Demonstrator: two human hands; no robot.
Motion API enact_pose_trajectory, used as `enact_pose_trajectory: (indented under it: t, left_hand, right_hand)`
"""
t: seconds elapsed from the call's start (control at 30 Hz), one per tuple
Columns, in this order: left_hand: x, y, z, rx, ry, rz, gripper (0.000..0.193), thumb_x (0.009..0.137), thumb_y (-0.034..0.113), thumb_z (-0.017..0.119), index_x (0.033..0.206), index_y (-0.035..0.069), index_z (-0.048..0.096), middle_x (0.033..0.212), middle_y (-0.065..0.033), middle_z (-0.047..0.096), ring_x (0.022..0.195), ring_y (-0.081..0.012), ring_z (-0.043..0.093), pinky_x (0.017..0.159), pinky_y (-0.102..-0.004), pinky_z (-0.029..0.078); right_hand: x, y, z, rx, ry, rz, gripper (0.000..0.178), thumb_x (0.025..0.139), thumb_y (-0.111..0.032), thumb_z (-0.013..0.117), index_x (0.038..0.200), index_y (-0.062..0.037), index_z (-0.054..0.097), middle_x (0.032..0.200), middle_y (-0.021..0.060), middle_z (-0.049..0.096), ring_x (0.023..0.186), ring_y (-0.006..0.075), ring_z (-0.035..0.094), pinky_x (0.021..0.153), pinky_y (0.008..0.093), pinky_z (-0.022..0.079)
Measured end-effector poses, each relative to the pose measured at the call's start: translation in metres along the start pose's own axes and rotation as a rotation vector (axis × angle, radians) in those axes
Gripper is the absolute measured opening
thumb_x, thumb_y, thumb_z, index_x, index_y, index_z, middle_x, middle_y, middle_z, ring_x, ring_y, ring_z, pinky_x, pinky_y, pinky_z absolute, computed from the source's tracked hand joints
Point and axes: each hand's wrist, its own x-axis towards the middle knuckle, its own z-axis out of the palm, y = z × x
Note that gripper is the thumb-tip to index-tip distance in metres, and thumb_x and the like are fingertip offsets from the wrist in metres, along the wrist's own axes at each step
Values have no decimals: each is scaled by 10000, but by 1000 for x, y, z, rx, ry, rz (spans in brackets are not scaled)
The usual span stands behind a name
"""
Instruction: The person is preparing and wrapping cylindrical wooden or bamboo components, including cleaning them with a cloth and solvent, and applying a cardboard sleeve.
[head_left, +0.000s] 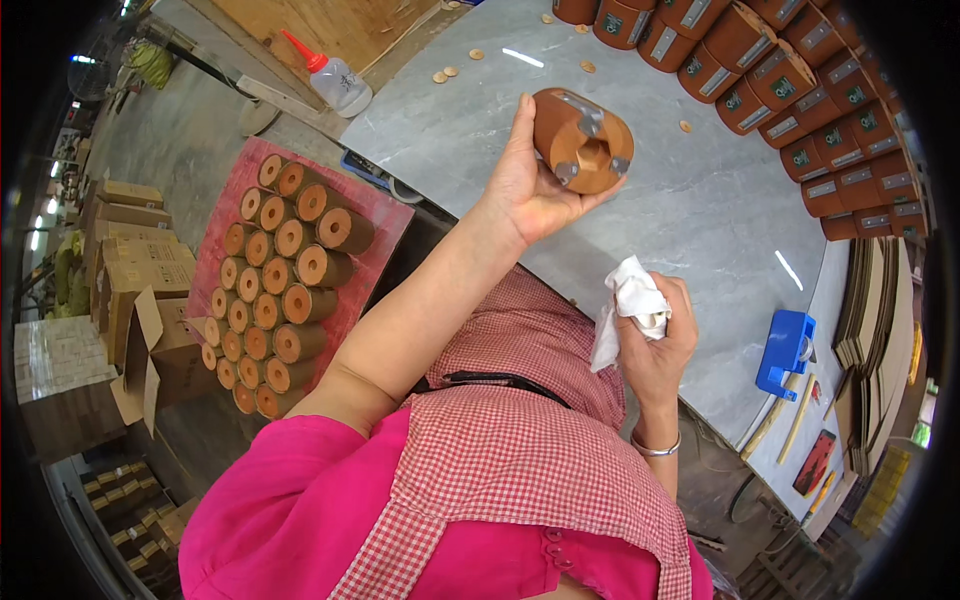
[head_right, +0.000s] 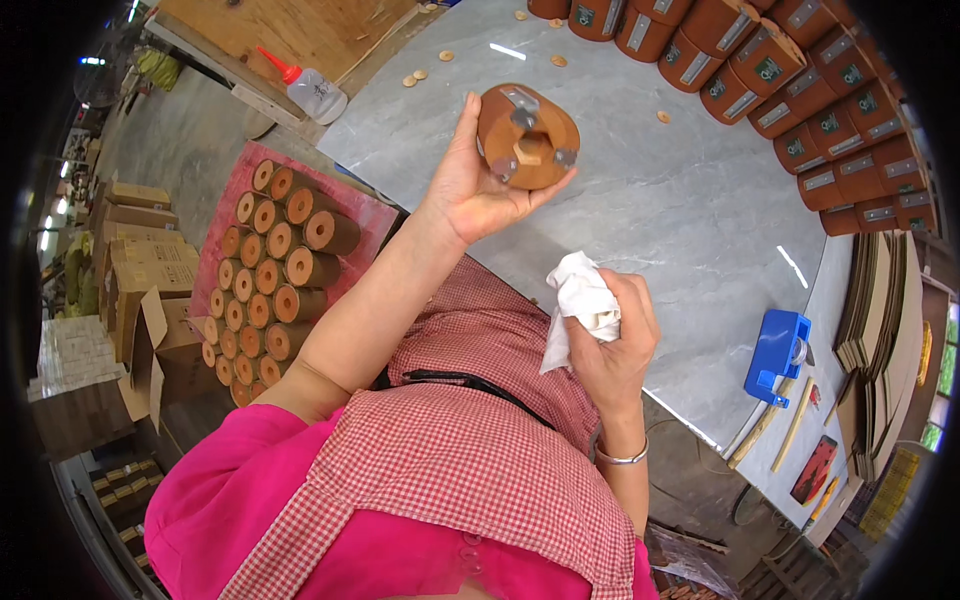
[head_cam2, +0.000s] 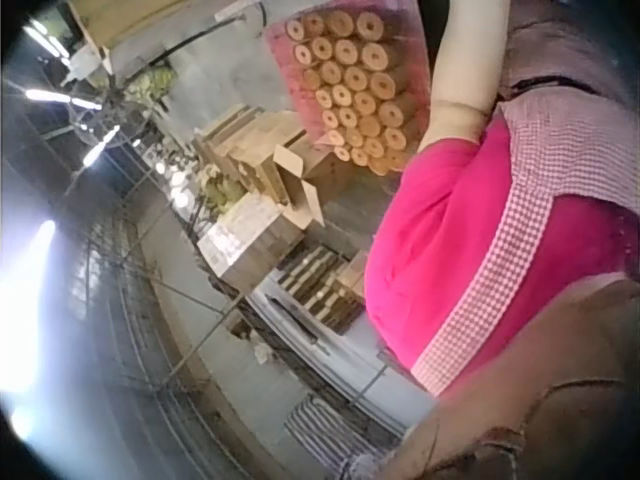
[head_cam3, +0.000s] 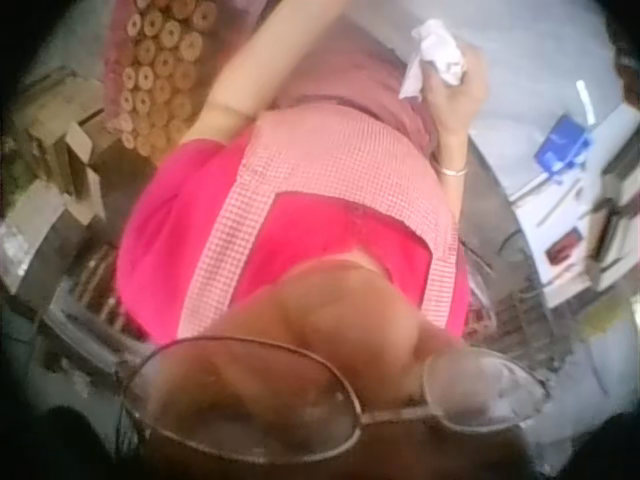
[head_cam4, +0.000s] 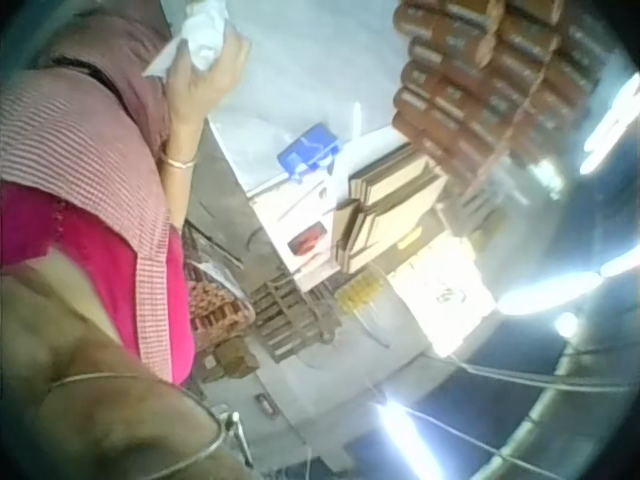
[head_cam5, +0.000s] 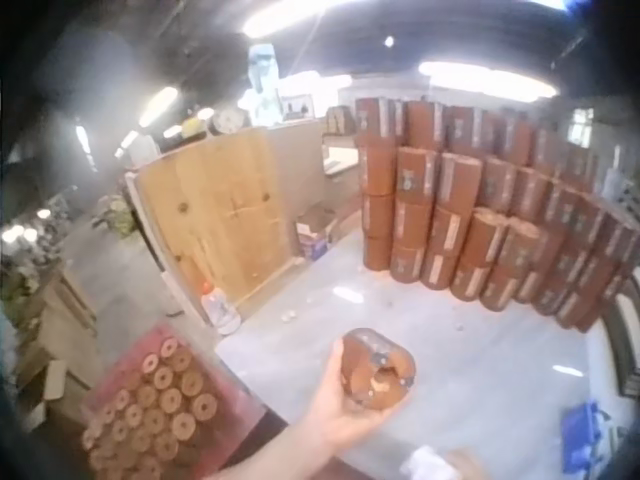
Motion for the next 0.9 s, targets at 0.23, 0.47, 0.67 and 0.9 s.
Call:
enact_pose_trajectory:
  t: [0.23, 0.47, 0.67, 0.9]
  left_hand:
    - [-3, 13, -9, 508, -90, 153, 816, 925, 674, 599, 1481, 115, 391, 1415, -134, 482, 1317, -332, 510, 1046, -630, 452]
    - [-7, 22, -18, 373, -334, -11, 712, 1017, 560, 464, 1517, 69, 335, 1487, -169, 459, 1360, -386, 491, 1093, -676, 389]
    - [-3, 19, -23, 486, -306, 78, 610, 1016, 370, 589, 1489, 44, 385, 1442, -120, 520, 1341, -309, 525, 1101, -575, 427]
    - [1, 7, -32, 700, -145, 131, 538, 958, 295, 678, 1424, 95, 500, 1393, -62, 570, 1280, -228, 561, 1089, -501, 448]
  right_hand:
    - [-7, 11, 1, -18, -14, 30, 373, 755, 65, 716, 1120, 37, 650, 966, 128, 631, 850, 241, 634, 761, 315, 502]
    - [-15, 19, -7, 32, 39, 114, 358, 786, 65, 708, 1138, 37, 645, 1001, 86, 624, 893, 172, 616, 792, 282, 492]
    - [-19, 27, -77, -44, 306, 140, 279, 942, 22, 661, 1221, 9, 652, 1079, 68, 698, 934, 118, 657, 822, 282, 546]
    - [-59, 46, -224, -345, 708, 159, 284, 985, -68, 655, 1252, 29, 638, 1117, 82, 695, 995, 129, 639, 870, 287, 523]
